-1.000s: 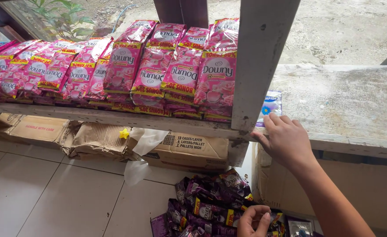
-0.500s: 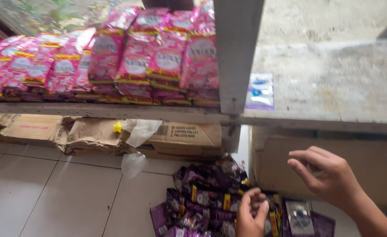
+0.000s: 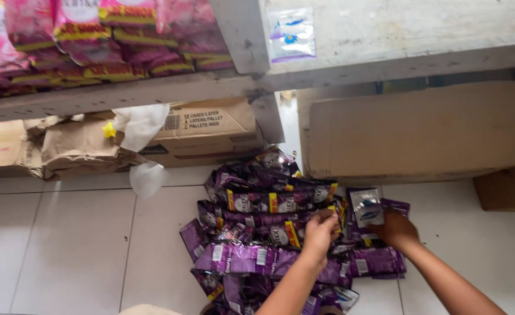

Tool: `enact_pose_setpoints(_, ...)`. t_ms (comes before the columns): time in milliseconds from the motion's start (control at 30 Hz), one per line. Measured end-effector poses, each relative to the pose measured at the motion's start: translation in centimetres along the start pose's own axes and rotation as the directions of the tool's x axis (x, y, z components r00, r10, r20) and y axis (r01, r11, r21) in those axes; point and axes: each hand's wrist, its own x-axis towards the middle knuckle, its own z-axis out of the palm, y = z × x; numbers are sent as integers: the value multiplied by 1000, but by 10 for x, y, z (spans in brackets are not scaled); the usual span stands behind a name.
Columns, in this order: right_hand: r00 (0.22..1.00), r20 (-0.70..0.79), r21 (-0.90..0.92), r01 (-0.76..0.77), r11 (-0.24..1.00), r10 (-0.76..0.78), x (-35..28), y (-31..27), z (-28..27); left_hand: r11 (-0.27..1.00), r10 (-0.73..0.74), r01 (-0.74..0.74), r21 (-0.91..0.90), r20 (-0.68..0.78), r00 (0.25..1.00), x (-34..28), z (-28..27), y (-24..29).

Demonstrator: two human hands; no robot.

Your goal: Organizing and stocking laundry detergent sachets on shelves and sorting them on the floor.

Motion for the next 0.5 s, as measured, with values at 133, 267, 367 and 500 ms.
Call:
enact_pose_setpoints(133,990,-130,197,-32,980,59,-6,-11,7,998,-64,64,17,-36,997,-5,3,-1)
enact_pose_setpoints(267,986,-125,297,-73,952,115,33,27,57,996,-91,92,6,-47,995,-8,1,-7)
enact_pose_setpoints(367,990,-102,514,-27,857,93,36,31,63,995,-92,94,22,-53,994,-15,2,-3)
enact_pose_setpoints(500,980,-141,645,-14,764,137,51,39,85,995,-97,98,27,-45,994,-13,5,1)
